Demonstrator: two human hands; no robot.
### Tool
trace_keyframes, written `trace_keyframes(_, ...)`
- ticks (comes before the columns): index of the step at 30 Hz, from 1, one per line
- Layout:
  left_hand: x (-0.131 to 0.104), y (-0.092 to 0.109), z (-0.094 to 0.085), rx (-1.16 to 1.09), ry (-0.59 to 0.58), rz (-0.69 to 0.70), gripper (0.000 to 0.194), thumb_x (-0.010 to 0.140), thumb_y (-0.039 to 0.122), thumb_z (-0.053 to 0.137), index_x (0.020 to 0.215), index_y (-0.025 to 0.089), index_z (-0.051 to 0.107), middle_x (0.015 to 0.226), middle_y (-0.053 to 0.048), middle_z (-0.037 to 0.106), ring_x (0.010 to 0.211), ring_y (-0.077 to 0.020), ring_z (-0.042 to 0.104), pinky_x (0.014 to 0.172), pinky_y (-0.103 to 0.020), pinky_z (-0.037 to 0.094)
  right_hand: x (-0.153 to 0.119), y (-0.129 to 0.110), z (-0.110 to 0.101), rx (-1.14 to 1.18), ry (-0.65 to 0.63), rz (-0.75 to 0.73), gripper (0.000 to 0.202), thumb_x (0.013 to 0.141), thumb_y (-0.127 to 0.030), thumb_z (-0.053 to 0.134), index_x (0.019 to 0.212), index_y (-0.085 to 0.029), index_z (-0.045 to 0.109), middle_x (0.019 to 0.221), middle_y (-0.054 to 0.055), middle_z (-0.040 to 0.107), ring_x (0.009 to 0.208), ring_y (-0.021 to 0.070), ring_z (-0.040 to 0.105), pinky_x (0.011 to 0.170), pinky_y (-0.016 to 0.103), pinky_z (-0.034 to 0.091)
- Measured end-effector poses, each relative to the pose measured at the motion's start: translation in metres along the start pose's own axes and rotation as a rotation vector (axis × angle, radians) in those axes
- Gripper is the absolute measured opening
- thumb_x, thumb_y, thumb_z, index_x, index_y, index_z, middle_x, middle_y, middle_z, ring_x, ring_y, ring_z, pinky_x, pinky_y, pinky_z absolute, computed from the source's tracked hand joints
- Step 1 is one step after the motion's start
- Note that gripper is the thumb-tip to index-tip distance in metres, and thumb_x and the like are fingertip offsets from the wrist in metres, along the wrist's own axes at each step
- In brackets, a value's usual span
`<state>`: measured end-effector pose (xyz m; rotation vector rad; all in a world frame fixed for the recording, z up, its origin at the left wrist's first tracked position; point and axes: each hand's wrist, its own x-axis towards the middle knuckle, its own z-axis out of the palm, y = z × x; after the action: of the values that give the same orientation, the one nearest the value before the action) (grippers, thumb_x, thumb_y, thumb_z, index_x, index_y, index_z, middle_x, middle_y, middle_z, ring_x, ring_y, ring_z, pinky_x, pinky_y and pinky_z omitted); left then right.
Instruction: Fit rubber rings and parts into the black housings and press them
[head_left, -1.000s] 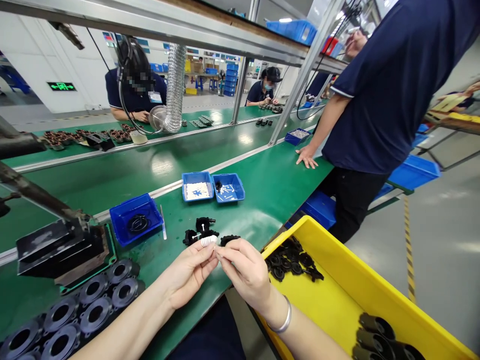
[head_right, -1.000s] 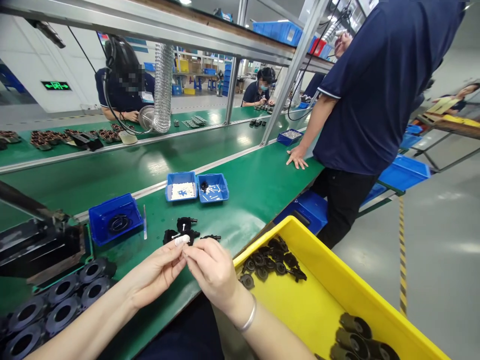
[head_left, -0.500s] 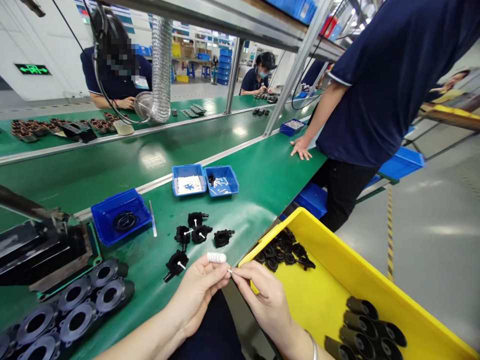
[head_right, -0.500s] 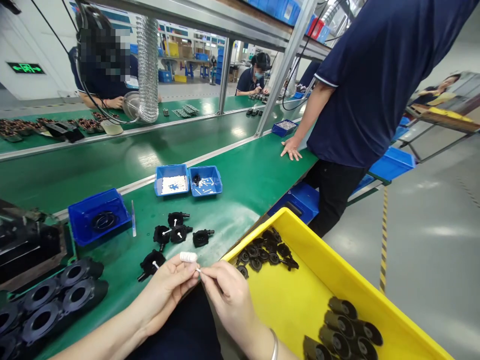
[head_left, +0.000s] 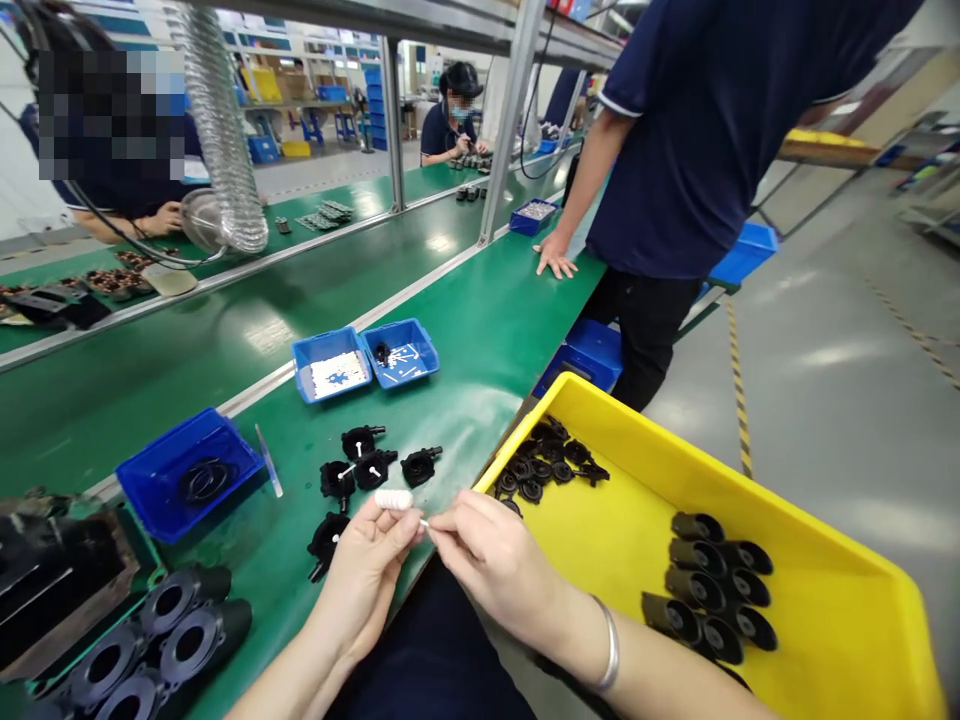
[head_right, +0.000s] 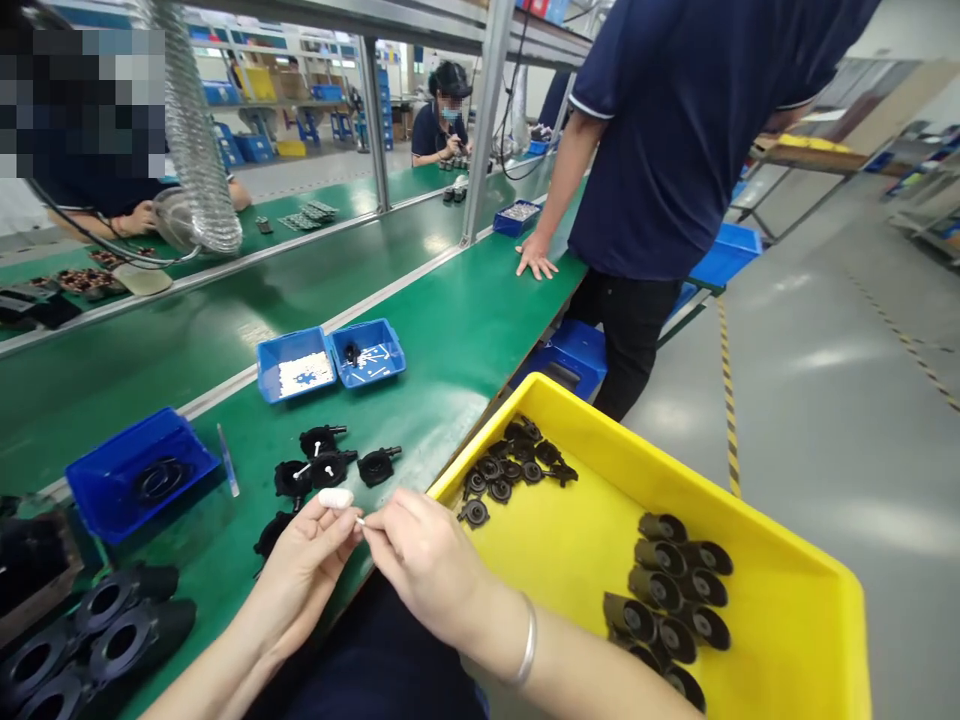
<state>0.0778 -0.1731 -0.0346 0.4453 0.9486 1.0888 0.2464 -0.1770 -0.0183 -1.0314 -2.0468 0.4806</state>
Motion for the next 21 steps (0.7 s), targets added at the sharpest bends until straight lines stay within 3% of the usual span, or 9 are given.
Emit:
trace_keyframes(5,0.001,0.000,-0.004,0.170,0.036,0.141,0.032,0.068,0.027,0.090,0.088,0.020,0.066,0.085,0.002,0.064,0.082,-0.0097,0.062,0.080,-0.018,0.053,0.003,0.000,0.003,0.059,0.032,0.019,0.016,0.099,-0.017,0.055,0.087,-0.015,0.064,0.076,0.003,0.058,0.068,0.0152,0.054,0.064,0.027,0.045)
trace_keyframes(9,-0.003,0.000,-0.009,0.365,0.102,0.273,0.030,0.066,0.029,0.091,0.083,0.020,0.068,0.088,0.000,0.067,0.087,-0.0150,0.066,0.085,-0.023,0.055,0.001,0.005,0.006,0.314,0.029,0.230,0.016,0.096,-0.023,0.063,0.082,-0.017,0.067,0.071,0.000,0.061,0.066,0.0128,0.057,0.064,0.024,0.045)
trace_keyframes(12,0.000,0.008,-0.009,0.533,0.016,0.305,0.034,0.075,0.035,0.083,0.102,0.022,0.068,0.096,-0.004,0.071,0.091,-0.0199,0.067,0.086,-0.029,0.055,-0.001,0.011,0.004,0.540,0.025,0.401,0.022,0.094,-0.032,0.067,0.078,-0.017,0.067,0.062,-0.003,0.056,0.055,0.0097,0.052,0.056,0.022,0.043)
trace_keyframes(14,0.008,0.016,-0.006,0.764,-0.014,0.412,0.048,0.083,0.038,0.075,0.126,0.024,0.060,0.113,-0.008,0.069,0.093,-0.0213,0.067,0.086,-0.031,0.054,-0.001,0.016,0.001,0.729,0.060,0.485,0.027,0.094,-0.039,0.066,0.080,-0.017,0.064,0.063,-0.003,0.058,0.050,0.0082,0.051,0.051,0.021,0.042)
trace_keyframes(16,0.020,0.023,0.000,1.152,0.007,0.545,0.060,0.086,0.036,0.071,0.140,0.024,0.049,0.127,-0.012,0.062,0.093,-0.0229,0.066,0.084,-0.033,0.053,0.000,0.022,-0.004,0.879,0.107,0.554,0.031,0.094,-0.044,0.066,0.082,-0.017,0.062,0.065,-0.001,0.063,0.050,0.0087,0.056,0.049,0.020,0.045)
trace_keyframes(19,0.042,0.022,0.010,1.641,-0.012,0.558,0.059,0.084,0.022,0.067,0.141,0.018,0.050,0.123,-0.016,0.061,0.091,-0.0284,0.067,0.076,-0.034,0.052,0.002,0.032,-0.008,0.957,0.174,0.624,0.032,0.091,-0.047,0.069,0.083,-0.016,0.061,0.067,0.001,0.068,0.049,0.0100,0.060,0.046,0.020,0.047)
trace_keyframes(21,0.055,0.017,0.015,1.714,-0.039,0.511,0.050,0.084,0.012,0.061,0.134,0.014,0.057,0.109,-0.016,0.063,0.085,-0.0295,0.068,0.071,-0.034,0.052,0.003,0.036,-0.008,0.954,0.204,0.655,0.032,0.088,-0.047,0.072,0.086,-0.016,0.063,0.066,0.001,0.068,0.048,0.0097,0.060,0.045,0.019,0.047)
